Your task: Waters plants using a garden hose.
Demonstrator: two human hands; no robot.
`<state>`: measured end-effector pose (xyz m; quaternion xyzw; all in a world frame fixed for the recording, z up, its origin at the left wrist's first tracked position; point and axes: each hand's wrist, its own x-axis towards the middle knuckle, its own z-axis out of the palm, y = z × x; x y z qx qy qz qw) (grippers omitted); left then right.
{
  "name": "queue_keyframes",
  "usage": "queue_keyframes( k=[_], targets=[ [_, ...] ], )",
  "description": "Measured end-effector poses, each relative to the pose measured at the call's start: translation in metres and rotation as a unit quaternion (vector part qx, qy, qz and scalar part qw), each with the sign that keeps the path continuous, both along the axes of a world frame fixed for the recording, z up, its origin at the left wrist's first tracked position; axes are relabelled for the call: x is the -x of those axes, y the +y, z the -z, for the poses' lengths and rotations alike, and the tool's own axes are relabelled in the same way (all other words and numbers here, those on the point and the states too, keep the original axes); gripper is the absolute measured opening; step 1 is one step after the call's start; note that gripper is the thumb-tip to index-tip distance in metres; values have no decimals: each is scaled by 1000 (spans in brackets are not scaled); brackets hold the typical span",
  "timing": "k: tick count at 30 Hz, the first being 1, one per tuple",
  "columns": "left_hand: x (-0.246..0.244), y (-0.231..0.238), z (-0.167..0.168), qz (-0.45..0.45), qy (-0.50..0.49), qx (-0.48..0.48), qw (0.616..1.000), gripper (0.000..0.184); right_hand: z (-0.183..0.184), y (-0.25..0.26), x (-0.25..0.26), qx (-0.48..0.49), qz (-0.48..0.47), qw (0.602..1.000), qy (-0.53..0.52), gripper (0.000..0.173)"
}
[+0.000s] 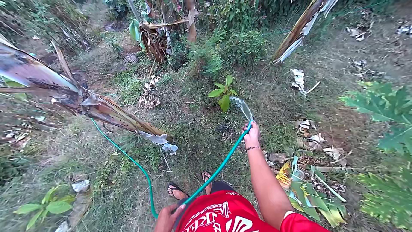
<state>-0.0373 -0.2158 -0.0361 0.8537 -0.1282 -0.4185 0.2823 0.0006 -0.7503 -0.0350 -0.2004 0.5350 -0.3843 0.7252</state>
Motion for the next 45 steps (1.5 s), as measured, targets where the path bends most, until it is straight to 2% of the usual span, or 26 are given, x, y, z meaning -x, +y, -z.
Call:
queue_keyframes(
  k=[30,42,45],
  targets=[
    [-1,4,4,28,-13,16,999,50,7,5,16,-17,19,999,19,13],
    [5,13,-8,22,0,5,1000,50,17,15,-2,-34,-13,999,19,15],
    [17,5,-18,16,33,5,999,48,22,11,13,14,-46,999,-8,19]
  ],
)
